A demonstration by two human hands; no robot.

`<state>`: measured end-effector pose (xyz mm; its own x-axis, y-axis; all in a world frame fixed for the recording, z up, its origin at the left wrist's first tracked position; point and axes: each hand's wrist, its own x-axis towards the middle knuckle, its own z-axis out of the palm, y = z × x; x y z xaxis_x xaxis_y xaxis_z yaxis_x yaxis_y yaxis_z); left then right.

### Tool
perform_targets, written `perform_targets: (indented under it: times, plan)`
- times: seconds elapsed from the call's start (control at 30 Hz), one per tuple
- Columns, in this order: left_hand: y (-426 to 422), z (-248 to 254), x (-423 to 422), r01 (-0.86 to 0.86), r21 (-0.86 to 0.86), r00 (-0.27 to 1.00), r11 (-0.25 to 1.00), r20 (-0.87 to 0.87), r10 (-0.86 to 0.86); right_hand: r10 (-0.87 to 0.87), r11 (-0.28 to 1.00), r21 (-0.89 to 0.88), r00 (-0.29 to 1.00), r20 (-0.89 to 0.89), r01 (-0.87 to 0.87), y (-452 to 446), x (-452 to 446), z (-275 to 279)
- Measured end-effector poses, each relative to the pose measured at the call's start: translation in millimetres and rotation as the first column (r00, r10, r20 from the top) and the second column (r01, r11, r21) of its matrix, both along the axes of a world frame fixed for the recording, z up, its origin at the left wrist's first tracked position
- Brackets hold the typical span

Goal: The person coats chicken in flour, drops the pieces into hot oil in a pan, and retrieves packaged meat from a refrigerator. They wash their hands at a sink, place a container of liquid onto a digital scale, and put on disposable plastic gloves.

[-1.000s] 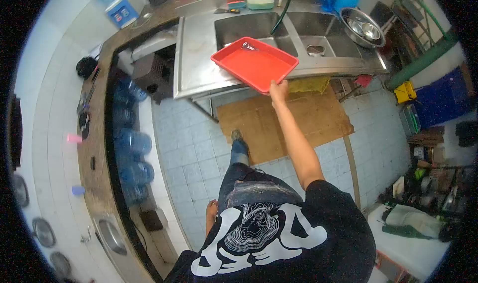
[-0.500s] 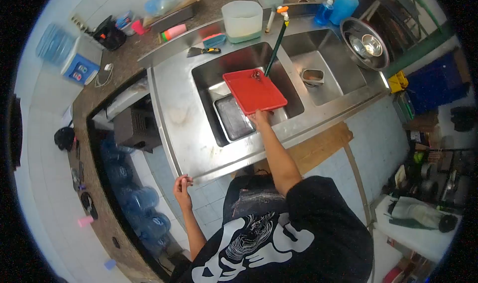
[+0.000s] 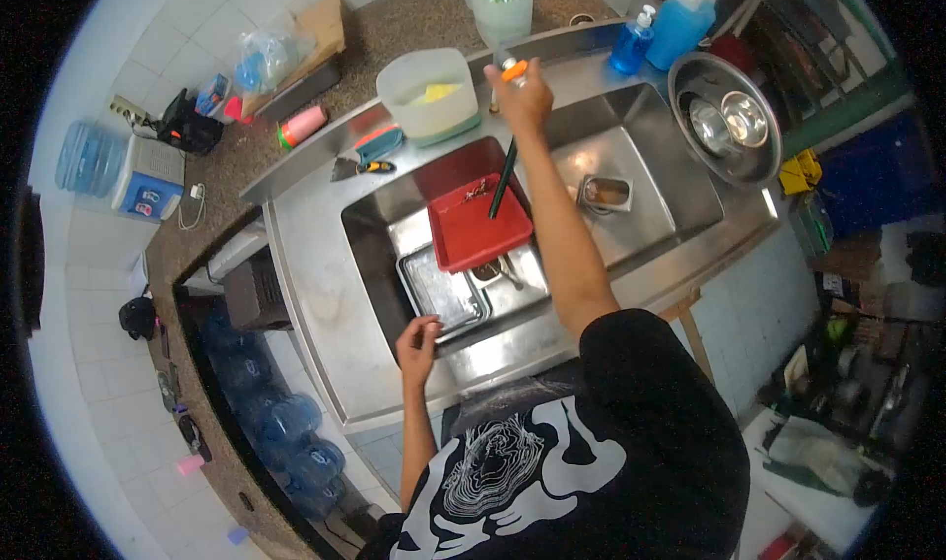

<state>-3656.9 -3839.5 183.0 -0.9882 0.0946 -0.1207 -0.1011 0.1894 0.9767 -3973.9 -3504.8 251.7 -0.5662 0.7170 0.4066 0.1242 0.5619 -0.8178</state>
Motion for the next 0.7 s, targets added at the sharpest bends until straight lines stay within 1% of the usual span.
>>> perform_targets:
  times: [0.03,0.07,0.1,0.17,0.2,0.23,0.3,0.33,0.37,0.4,0.43,0.47,0.5,0.53,0.57,0.6,0.63,0.67,0.7]
  plan:
    - [24,2,-11,0.022,-0.039,1.0,0.999,0.01,-0.021,0.027,0.999,-0.033,0.999,0.016,-0.027,-1,-11,2]
    - [48,2,-20,0.019,-0.036,1.0,0.999,0.005,-0.019,0.06,0.996,-0.065,0.998,0.035,-0.058,-2,-17,2]
    - [66,-3,-23,0.03,-0.005,0.999,1.0,0.024,-0.03,0.059,0.996,-0.077,0.997,0.045,-0.055,-3,-15,5]
    - [100,-8,-43,0.07,-0.035,0.994,0.997,0.085,-0.067,0.064,0.993,-0.103,0.996,0.065,-0.057,-4,-15,9]
    - [112,-20,-51,0.076,-0.047,0.989,0.996,0.129,-0.07,0.071,0.996,-0.054,0.997,0.041,-0.069,1,-12,7]
    - [122,-36,-60,0.071,-0.04,0.993,0.997,0.101,-0.067,0.154,0.988,-0.033,0.98,0.124,-0.151,9,-7,7]
    - [141,-62,-83,-0.031,0.133,0.973,0.991,0.231,0.0,0.318,0.944,0.002,0.908,0.274,-0.331,34,0,18]
    - [146,-85,-96,-0.108,0.182,0.945,0.977,0.323,0.044,0.458,0.887,-0.076,0.847,0.27,-0.455,47,2,25]
    - [154,-100,-111,-0.186,0.202,0.934,0.961,0.341,0.109,0.595,0.803,-0.152,0.761,0.258,-0.576,62,2,26]
    - [163,-116,-125,-0.217,0.133,0.958,0.967,0.217,0.186,0.737,0.665,-0.264,0.671,0.08,-0.699,80,-4,15]
    - [171,-131,-138,-0.258,0.061,0.963,0.964,0.092,0.252,0.827,0.489,-0.349,0.552,-0.107,-0.8,87,-10,5]
    - [182,-144,-149,-0.363,0.156,0.92,0.918,0.215,0.328,0.811,0.576,-0.182,0.585,0.009,-0.797,84,-7,14]
    - [193,-157,-163,-0.461,0.243,0.865,0.853,0.335,0.372,0.767,0.636,0.005,0.633,0.106,-0.771,83,1,30]
    - [200,-163,-177,-0.549,0.32,0.805,0.772,0.449,0.387,0.612,0.756,0.236,0.787,0.076,-0.61,68,12,39]
    - [203,-165,-188,-0.635,0.335,0.728,0.696,0.562,0.393,0.429,0.813,0.441,0.903,-0.013,-0.379,47,30,45]
    - [205,-167,-198,-0.711,0.34,0.644,0.615,0.666,0.377,0.556,0.82,0.234,0.824,-0.107,-0.523,26,54,29]
    - [208,-169,-203,-0.779,0.33,0.554,0.533,0.76,0.34,0.625,0.769,0.024,0.743,-0.239,-0.638,5,78,13]
    - [201,-229,-203,-0.753,0.422,0.599,0.505,0.758,0.258,0.787,0.603,-0.067,0.606,-0.115,-0.795,-12,101,9]
    - [199,-248,-196,-0.749,0.455,0.607,0.481,0.762,0.226,0.861,0.418,-0.4,0.496,-0.112,-0.816,-32,118,-36]
